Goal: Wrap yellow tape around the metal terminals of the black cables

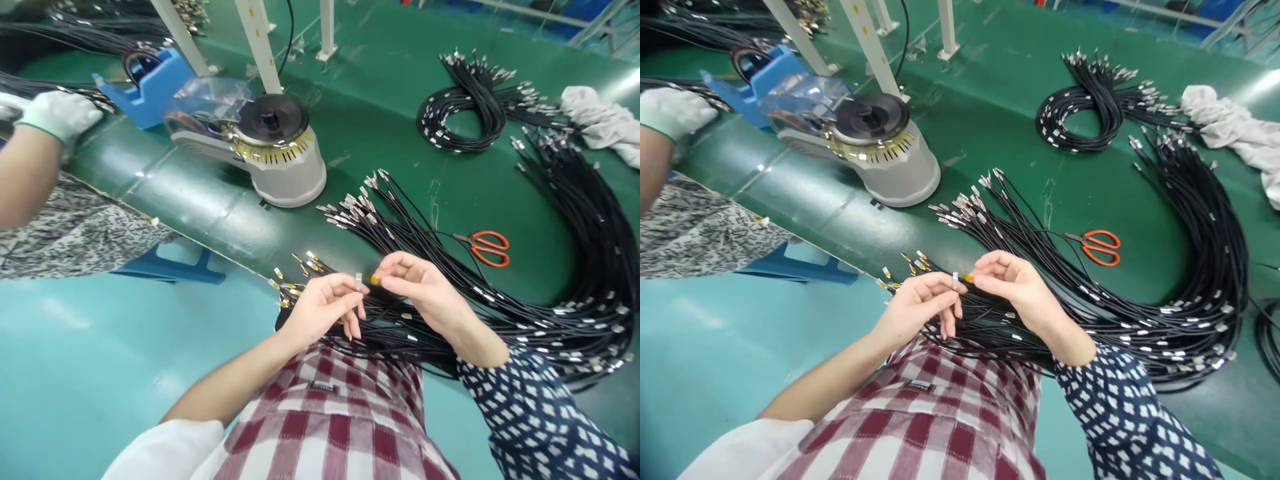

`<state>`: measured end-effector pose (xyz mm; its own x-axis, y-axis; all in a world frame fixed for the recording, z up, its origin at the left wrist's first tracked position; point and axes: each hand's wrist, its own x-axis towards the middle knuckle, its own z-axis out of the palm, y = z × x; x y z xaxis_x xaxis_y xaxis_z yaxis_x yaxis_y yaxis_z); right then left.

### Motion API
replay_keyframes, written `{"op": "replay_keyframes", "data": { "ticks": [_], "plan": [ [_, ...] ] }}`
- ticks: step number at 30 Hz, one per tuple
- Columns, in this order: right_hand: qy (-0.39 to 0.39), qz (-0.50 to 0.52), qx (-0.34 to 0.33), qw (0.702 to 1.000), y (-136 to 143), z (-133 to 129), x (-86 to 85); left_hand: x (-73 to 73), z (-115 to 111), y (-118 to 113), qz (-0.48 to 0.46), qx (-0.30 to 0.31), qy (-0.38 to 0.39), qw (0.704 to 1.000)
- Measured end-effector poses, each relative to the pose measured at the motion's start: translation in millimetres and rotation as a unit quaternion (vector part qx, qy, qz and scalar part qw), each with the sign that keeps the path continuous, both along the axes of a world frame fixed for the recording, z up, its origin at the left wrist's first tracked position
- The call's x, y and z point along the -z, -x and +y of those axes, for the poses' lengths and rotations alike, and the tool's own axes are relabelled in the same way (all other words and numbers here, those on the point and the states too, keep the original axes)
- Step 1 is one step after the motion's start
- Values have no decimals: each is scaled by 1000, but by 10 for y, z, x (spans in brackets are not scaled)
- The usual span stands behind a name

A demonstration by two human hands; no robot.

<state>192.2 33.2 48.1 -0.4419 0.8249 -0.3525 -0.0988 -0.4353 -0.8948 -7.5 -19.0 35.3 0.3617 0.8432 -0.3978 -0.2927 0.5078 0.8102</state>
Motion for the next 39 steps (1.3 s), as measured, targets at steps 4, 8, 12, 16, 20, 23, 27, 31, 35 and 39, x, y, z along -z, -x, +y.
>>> {"op": "replay_keyframes", "data": {
  "ticks": [4,8,12,16,20,23,27,31,35,39],
  "plan": [
    [19,9,-15,1000,47,-61,46,26,-23,-5,15,-24,-3,1000],
    [2,-10,-6,1000,69,-73,33,10,-29,-16,26,-31,-3,999],
    [-11,-17,-9,1000,104,-76,35,-7,-42,-30,44,-42,-14,998],
    [-19,-29,-5,999,146,-78,23,2,-58,-33,62,-46,-29,997],
    [-25,-33,8,999,170,-89,-5,15,-67,-36,72,-48,-44,995],
    [-33,-32,12,999,177,-103,-3,15,-71,-36,78,-47,-50,995],
    [-58,-58,34,996,202,-126,4,11,-75,-37,85,-51,-56,993],
    [-60,-70,43,995,233,-141,-6,4,-78,-38,87,-56,-57,993],
    [-48,-63,44,996,246,-147,-4,-5,-76,-38,88,-59,-59,993],
    [-58,-66,50,995,246,-150,19,-2,-66,-42,89,-61,-59,992]
  ]
}}
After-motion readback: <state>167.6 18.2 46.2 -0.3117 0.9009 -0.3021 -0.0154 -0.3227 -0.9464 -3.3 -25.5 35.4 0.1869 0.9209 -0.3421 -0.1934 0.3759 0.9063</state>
